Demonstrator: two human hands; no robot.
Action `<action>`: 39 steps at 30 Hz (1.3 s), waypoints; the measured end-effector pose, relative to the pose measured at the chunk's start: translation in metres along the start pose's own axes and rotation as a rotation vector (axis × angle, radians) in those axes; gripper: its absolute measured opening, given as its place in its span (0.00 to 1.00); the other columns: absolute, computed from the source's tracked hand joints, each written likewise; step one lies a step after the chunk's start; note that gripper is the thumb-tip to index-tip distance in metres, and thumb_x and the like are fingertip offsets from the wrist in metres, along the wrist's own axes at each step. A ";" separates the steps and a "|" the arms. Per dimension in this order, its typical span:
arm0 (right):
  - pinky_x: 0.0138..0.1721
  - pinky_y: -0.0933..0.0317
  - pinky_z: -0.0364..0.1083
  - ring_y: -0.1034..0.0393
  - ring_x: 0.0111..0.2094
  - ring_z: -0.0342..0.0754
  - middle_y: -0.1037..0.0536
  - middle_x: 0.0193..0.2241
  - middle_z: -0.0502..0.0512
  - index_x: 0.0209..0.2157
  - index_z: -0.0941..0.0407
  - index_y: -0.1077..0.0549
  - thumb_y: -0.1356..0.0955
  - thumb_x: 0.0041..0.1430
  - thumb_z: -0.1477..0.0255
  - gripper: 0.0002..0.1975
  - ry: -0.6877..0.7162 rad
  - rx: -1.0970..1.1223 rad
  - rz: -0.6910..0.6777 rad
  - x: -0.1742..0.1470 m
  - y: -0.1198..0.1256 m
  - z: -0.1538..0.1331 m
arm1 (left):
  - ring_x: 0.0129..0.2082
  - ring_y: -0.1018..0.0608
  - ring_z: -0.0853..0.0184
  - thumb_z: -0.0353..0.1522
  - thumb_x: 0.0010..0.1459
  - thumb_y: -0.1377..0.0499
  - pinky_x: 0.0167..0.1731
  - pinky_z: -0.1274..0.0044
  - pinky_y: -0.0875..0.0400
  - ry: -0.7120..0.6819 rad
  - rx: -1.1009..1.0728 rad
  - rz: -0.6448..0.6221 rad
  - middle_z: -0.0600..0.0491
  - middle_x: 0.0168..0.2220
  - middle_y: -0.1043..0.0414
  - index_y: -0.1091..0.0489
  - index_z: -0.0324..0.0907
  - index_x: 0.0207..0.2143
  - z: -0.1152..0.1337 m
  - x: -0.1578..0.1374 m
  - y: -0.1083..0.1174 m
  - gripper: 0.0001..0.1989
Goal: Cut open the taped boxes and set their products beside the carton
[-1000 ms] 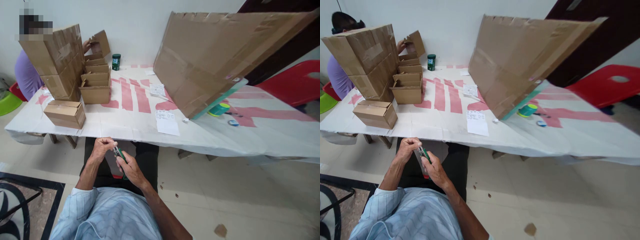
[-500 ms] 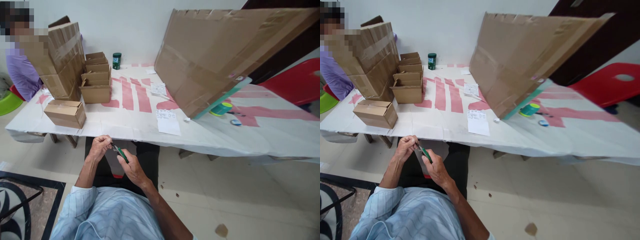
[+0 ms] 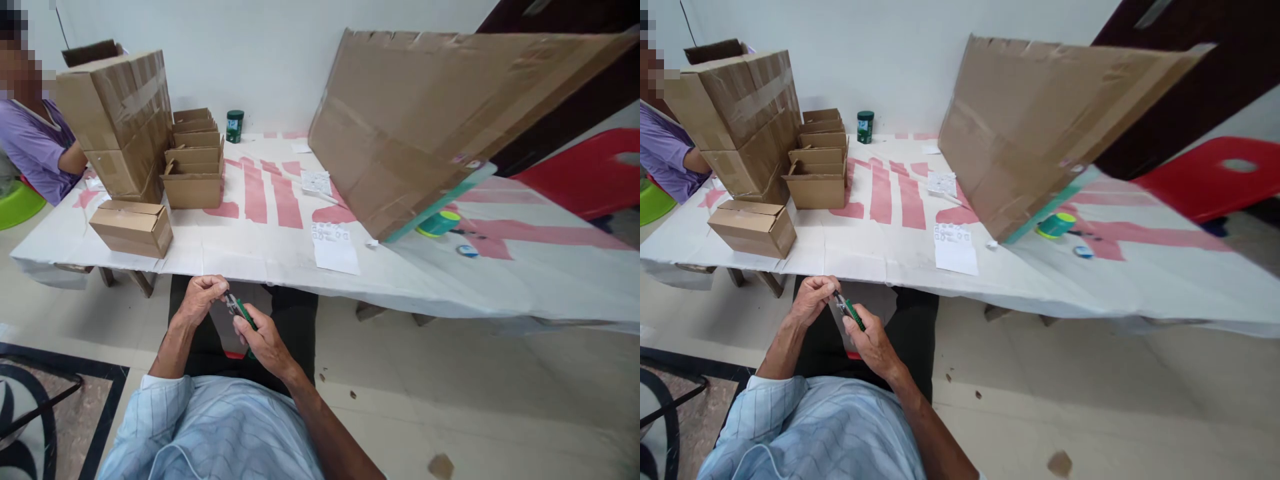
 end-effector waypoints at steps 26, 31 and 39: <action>0.45 0.38 0.52 0.32 0.44 0.58 0.23 0.42 0.63 0.53 0.57 0.22 0.34 0.69 0.68 0.16 0.231 -1.242 0.283 0.166 0.152 0.104 | 0.22 0.32 0.69 0.62 0.56 0.37 0.29 0.74 0.36 0.095 0.268 0.125 0.54 0.18 0.33 0.35 0.42 0.18 -0.056 0.017 0.019 0.34; 0.42 0.43 0.52 0.34 0.45 0.58 0.23 0.44 0.63 0.56 0.57 0.23 0.35 0.72 0.67 0.17 0.249 -1.296 0.343 0.162 0.143 0.105 | 0.25 0.31 0.69 0.54 0.59 0.35 0.31 0.75 0.36 0.122 0.309 0.065 0.56 0.22 0.32 0.32 0.42 0.26 -0.057 0.024 0.015 0.26; 0.42 0.42 0.52 0.31 0.44 0.57 0.21 0.43 0.62 0.55 0.57 0.22 0.35 0.73 0.67 0.16 0.308 -1.284 0.382 0.160 0.144 0.103 | 0.23 0.38 0.70 0.55 0.62 0.38 0.27 0.74 0.44 0.177 0.486 0.060 0.57 0.19 0.39 0.37 0.43 0.20 -0.052 0.033 0.010 0.29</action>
Point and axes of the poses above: each hand's wrist, its own x-axis towards the middle knuckle, its own y-axis out of the back of the hand, z = x × y, the point moved 1 cm from there along x, towards the middle knuckle
